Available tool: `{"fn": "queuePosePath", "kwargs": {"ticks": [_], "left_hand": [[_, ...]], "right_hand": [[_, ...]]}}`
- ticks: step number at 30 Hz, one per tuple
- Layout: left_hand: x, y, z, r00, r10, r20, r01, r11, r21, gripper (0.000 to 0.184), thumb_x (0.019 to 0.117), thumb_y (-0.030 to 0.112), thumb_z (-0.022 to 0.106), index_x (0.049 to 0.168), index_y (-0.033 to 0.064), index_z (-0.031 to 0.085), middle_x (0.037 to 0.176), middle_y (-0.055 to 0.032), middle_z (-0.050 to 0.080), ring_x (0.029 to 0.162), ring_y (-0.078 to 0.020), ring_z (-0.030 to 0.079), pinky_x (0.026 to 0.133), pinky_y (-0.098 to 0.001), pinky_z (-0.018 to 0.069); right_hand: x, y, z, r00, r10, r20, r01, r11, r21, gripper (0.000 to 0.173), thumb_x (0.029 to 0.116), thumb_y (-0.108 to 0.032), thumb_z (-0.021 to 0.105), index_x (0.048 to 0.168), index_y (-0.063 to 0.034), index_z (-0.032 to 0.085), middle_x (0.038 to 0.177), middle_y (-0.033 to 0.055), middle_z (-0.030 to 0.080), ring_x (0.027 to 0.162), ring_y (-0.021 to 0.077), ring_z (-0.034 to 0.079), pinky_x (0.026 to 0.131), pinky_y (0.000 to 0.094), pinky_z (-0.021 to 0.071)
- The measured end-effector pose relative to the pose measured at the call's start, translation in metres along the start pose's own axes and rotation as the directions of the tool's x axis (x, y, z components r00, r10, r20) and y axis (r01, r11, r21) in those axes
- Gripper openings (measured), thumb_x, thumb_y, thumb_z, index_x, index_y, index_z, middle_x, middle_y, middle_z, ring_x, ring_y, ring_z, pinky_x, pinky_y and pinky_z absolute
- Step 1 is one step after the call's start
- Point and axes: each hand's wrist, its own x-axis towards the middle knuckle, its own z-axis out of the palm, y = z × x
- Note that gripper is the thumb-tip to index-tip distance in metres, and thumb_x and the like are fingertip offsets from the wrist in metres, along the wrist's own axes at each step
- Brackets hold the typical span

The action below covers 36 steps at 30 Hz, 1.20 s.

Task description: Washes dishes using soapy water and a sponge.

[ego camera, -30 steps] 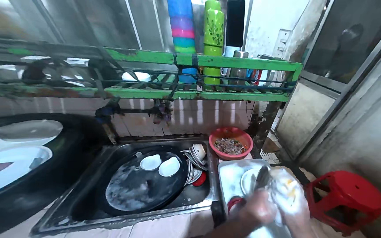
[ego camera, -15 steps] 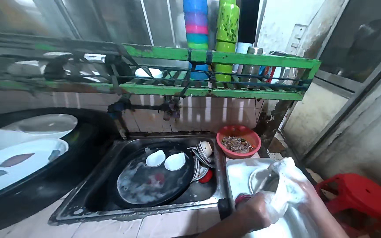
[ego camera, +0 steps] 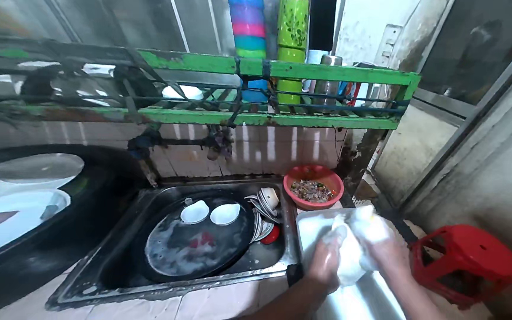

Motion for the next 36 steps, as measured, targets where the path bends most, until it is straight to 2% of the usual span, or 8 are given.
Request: {"fn": "queuePosePath", "kwargs": {"ticks": [5,11,14,18,24,27,31,36], "left_hand": [[0.03,0.007,-0.011,0.99,0.04,-0.136,-0.098,0.885,-0.455,0.039,0.1096,0.037,0.041,0.122,0.0077,0.065,0.102,-0.0118,0.07,0.091,-0.0224,0.069,0.078,-0.0417,0.0585],[0.019,0.011,-0.029,0.999,0.0,0.037,0.016,0.9,-0.436,0.034,0.1073,0.032,0.047,0.125,0.006,0.06,0.105,-0.0139,0.07,0.094,-0.0256,0.07,0.081,-0.0467,0.0595],[0.003,0.008,-0.024,0.974,0.082,0.212,-0.121,0.977,0.175,0.027,0.1054,0.017,0.052,0.121,-0.0001,0.065,0.104,-0.01,0.07,0.096,-0.014,0.067,0.087,-0.0333,0.0569],[-0.004,0.004,-0.013,0.913,0.037,0.405,-0.302,0.73,0.613,0.032,0.1033,0.01,0.053,0.127,-0.0101,0.061,0.125,-0.0235,0.064,0.119,-0.0247,0.06,0.107,-0.0391,0.0446],[-0.021,0.025,-0.012,0.928,0.068,0.365,-0.205,0.914,0.351,0.033,0.098,0.013,0.059,0.127,-0.0028,0.061,0.111,-0.0086,0.067,0.099,-0.0078,0.064,0.091,-0.0275,0.0531],[-0.009,0.027,-0.025,0.855,-0.09,0.511,-0.143,0.906,0.398,0.031,0.0914,0.009,0.066,0.12,-0.0009,0.06,0.098,-0.0022,0.068,0.087,-0.0053,0.066,0.082,-0.0271,0.0568],[-0.005,0.017,-0.01,0.872,-0.199,0.448,-0.071,0.853,0.518,0.021,0.0914,0.003,0.066,0.112,-0.0016,0.062,0.095,-0.0035,0.064,0.086,-0.0074,0.061,0.08,-0.0288,0.0527],[-0.004,0.009,-0.005,0.978,-0.013,0.21,0.027,0.998,-0.063,0.026,0.1036,0.011,0.054,0.127,0.0009,0.06,0.101,-0.0101,0.071,0.091,-0.0157,0.07,0.082,-0.0341,0.0602]], "right_hand": [[-0.027,0.027,0.049,0.579,-0.772,-0.262,0.722,0.635,-0.275,0.042,0.0994,-0.045,0.056,0.116,-0.0106,0.073,0.123,0.0146,0.073,0.122,0.0311,0.066,0.104,0.0541,0.0519],[-0.002,0.053,0.019,0.984,0.035,-0.173,0.071,0.82,0.568,0.044,0.0991,-0.014,0.06,0.137,0.0058,0.051,0.113,0.0111,0.067,0.097,0.0071,0.065,0.087,0.0274,0.0565],[0.01,0.033,-0.005,0.998,0.062,0.017,-0.064,0.94,0.335,0.04,0.1007,-0.012,0.063,0.136,0.0037,0.055,0.117,0.0148,0.067,0.104,0.0161,0.065,0.094,0.035,0.0539],[-0.014,0.003,-0.005,0.951,-0.308,0.039,0.31,0.948,-0.074,0.051,0.0843,-0.031,0.074,0.125,-0.0001,0.069,0.114,0.0178,0.073,0.108,0.0318,0.07,0.095,0.0554,0.0542],[0.014,0.032,-0.033,0.972,0.19,0.142,-0.237,0.758,0.608,0.022,0.1041,-0.005,0.048,0.126,-0.0043,0.054,0.091,0.0002,0.066,0.075,0.0029,0.064,0.067,0.0217,0.0564],[0.009,0.005,-0.047,0.997,0.034,0.068,-0.047,0.977,0.208,0.046,0.0952,-0.002,0.068,0.138,0.0068,0.053,0.12,0.0185,0.067,0.108,0.0217,0.064,0.1,0.0394,0.0498],[-0.009,-0.023,-0.033,0.904,-0.409,0.125,0.419,0.905,-0.074,0.041,0.0832,-0.029,0.079,0.115,-0.0036,0.072,0.101,0.0118,0.074,0.093,0.0249,0.072,0.084,0.0497,0.0587],[0.021,0.027,-0.033,0.999,0.008,0.035,-0.017,0.959,0.283,0.044,0.0981,-0.004,0.062,0.14,0.0037,0.052,0.124,0.0191,0.065,0.109,0.0208,0.063,0.097,0.0397,0.0517]]}}
